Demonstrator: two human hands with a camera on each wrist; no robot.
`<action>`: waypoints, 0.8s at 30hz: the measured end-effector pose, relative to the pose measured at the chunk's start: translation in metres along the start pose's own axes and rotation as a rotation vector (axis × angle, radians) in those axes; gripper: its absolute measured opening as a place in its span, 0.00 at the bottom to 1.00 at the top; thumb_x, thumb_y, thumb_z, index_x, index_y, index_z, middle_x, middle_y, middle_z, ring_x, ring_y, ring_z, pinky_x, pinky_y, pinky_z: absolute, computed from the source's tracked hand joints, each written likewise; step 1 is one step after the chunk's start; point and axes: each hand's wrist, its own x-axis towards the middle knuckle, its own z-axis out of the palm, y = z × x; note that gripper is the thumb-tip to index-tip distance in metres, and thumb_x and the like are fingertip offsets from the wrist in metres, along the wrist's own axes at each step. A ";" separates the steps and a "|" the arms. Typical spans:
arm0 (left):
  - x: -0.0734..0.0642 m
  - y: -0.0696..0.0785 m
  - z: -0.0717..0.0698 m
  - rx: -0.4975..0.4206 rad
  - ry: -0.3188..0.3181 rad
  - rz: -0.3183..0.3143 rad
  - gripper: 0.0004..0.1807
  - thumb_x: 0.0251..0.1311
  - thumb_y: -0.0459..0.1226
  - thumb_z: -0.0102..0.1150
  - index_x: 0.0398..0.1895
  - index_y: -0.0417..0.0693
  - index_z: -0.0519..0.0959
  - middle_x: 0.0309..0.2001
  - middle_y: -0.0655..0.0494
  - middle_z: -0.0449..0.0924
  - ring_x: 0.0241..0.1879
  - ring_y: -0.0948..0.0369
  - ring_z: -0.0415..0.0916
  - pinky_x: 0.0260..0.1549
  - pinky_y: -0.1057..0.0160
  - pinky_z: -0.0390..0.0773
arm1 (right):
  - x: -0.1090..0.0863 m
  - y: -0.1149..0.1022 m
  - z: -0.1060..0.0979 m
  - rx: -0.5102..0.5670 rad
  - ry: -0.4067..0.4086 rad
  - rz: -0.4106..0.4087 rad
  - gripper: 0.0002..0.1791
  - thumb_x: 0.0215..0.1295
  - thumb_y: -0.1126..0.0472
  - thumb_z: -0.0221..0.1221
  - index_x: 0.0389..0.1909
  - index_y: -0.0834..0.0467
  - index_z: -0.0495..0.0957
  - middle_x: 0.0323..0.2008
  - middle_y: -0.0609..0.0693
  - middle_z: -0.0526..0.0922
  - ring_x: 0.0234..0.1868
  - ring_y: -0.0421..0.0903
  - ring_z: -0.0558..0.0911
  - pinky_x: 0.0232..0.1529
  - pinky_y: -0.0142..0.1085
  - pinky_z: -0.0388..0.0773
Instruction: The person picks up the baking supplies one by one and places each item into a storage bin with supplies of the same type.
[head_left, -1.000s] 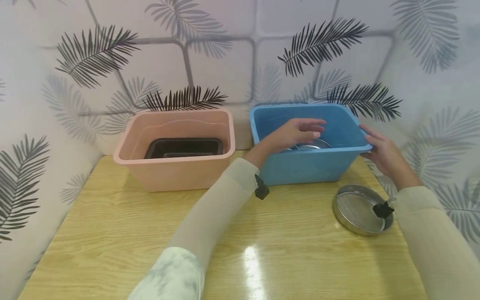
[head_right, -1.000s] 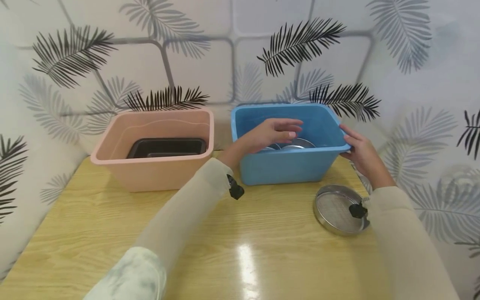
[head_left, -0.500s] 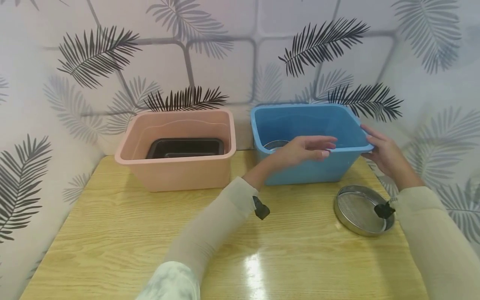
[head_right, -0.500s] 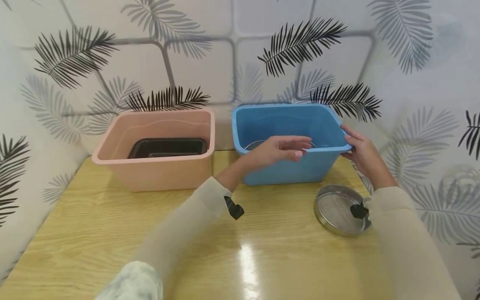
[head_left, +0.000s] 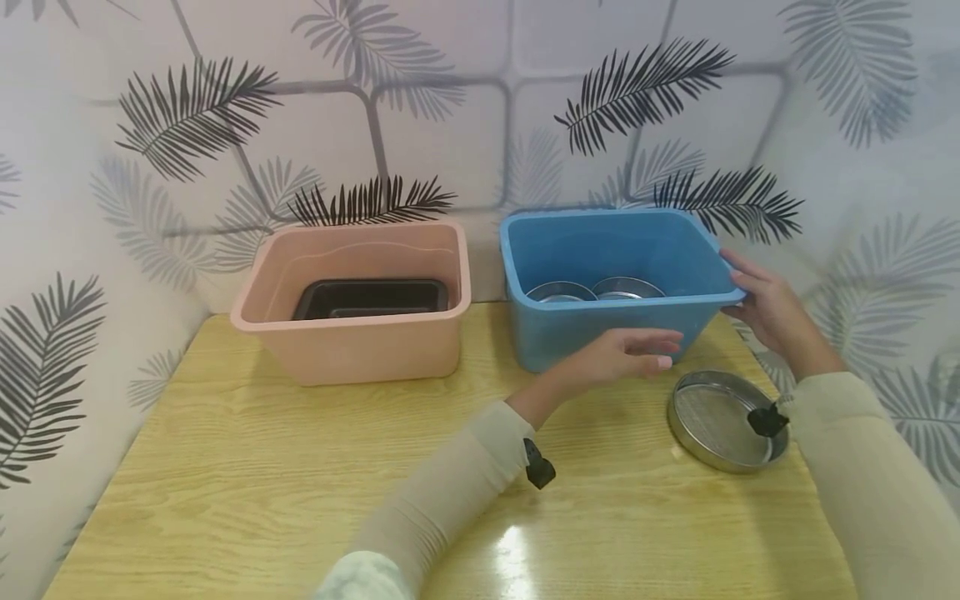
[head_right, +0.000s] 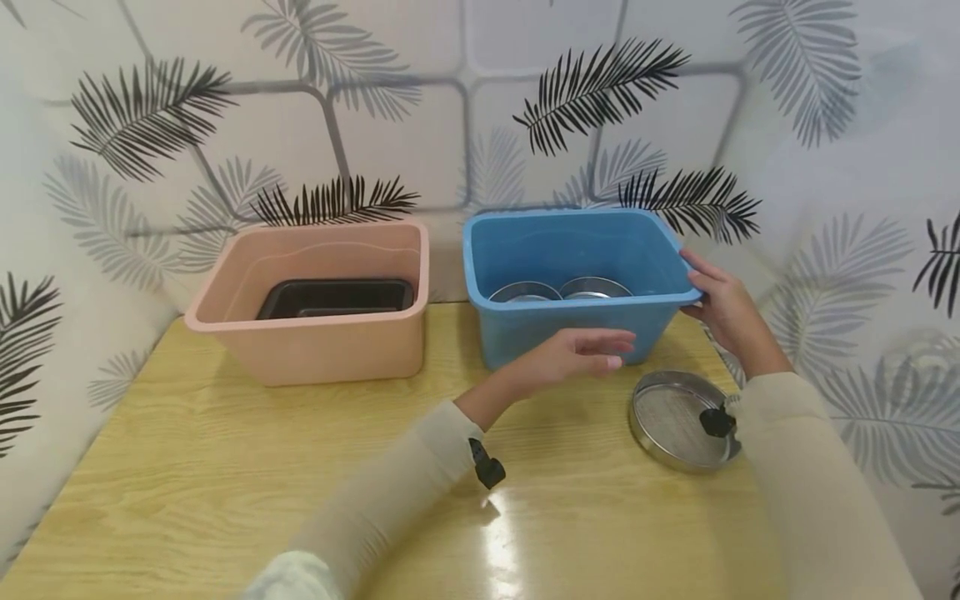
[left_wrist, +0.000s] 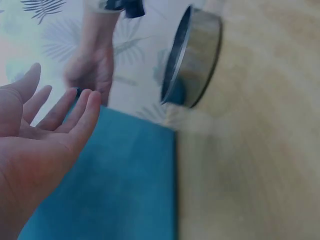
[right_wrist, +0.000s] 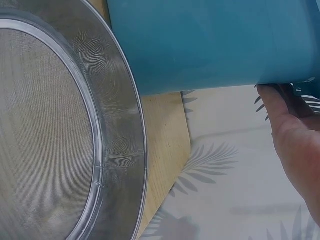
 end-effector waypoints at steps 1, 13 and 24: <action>0.000 -0.004 0.004 -0.009 0.007 -0.014 0.29 0.72 0.39 0.57 0.75 0.50 0.67 0.69 0.51 0.74 0.54 0.70 0.80 0.54 0.68 0.80 | 0.000 0.000 0.000 0.000 0.002 0.000 0.34 0.82 0.51 0.43 0.82 0.45 0.41 0.82 0.52 0.32 0.80 0.62 0.37 0.77 0.60 0.35; 0.012 -0.060 0.042 0.069 0.086 -0.096 0.28 0.72 0.44 0.59 0.73 0.55 0.70 0.74 0.57 0.66 0.70 0.59 0.68 0.60 0.70 0.73 | 0.000 0.001 0.000 -0.010 0.007 0.000 0.34 0.82 0.50 0.43 0.82 0.44 0.41 0.82 0.52 0.33 0.80 0.61 0.38 0.77 0.60 0.35; 0.028 -0.072 0.060 0.155 0.131 -0.065 0.25 0.73 0.41 0.57 0.71 0.51 0.72 0.74 0.57 0.66 0.74 0.64 0.60 0.70 0.67 0.64 | -0.001 0.000 0.002 -0.029 0.009 0.000 0.35 0.82 0.49 0.43 0.82 0.45 0.40 0.82 0.51 0.32 0.80 0.61 0.36 0.77 0.60 0.35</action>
